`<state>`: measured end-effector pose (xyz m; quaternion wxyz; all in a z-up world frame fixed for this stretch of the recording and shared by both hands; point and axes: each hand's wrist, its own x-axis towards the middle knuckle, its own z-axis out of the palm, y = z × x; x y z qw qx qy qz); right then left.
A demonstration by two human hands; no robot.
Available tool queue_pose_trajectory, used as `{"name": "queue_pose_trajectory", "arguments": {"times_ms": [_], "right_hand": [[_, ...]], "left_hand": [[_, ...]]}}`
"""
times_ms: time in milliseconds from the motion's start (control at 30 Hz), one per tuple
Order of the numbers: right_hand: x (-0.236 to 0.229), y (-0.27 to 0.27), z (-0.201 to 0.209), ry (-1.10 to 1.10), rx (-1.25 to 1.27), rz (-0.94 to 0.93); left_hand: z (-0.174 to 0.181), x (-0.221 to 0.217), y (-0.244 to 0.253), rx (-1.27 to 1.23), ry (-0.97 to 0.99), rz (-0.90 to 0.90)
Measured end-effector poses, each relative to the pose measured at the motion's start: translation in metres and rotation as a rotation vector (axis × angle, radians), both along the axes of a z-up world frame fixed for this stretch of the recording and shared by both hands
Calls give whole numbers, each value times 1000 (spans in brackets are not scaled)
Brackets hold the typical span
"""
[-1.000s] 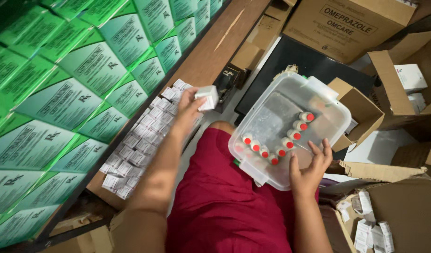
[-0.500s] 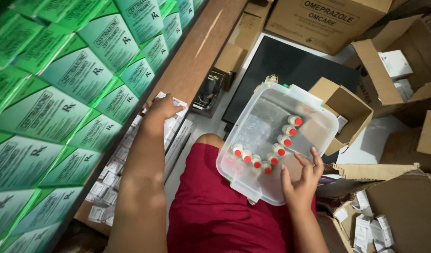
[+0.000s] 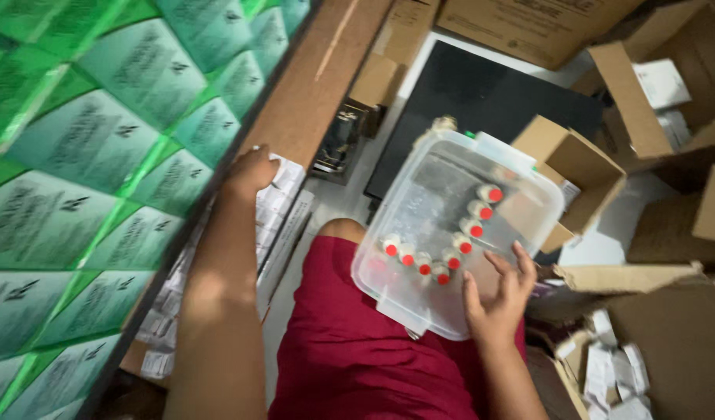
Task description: The person sits on the floor and repeatedly picks small white medicine boxes from a cardboard box, opens them, removes the bottles, and places the bottles into a clear plastic container. Empty boxes are discarded back into the cardboard box.
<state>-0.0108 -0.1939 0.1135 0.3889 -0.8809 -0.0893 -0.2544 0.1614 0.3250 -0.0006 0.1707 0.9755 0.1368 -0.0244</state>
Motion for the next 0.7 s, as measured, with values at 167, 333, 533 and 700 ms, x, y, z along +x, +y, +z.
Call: {"name": "queue_pose_trajectory", "arguments": {"times_ms": [167, 333, 533, 700], "right_hand": [[-1, -6, -7, -31, -21, 5], [3, -8, -7, 1, 11, -8], [-14, -5, 24, 11, -55, 24], [-45, -49, 62, -91, -35, 20]], "left_hand": [[102, -45, -104, 99, -400, -123], [177, -95, -216, -286, -909, -381], [192, -148, -329, -638, -707, -630], [163, -163, -368, -716, -480, -679]]}}
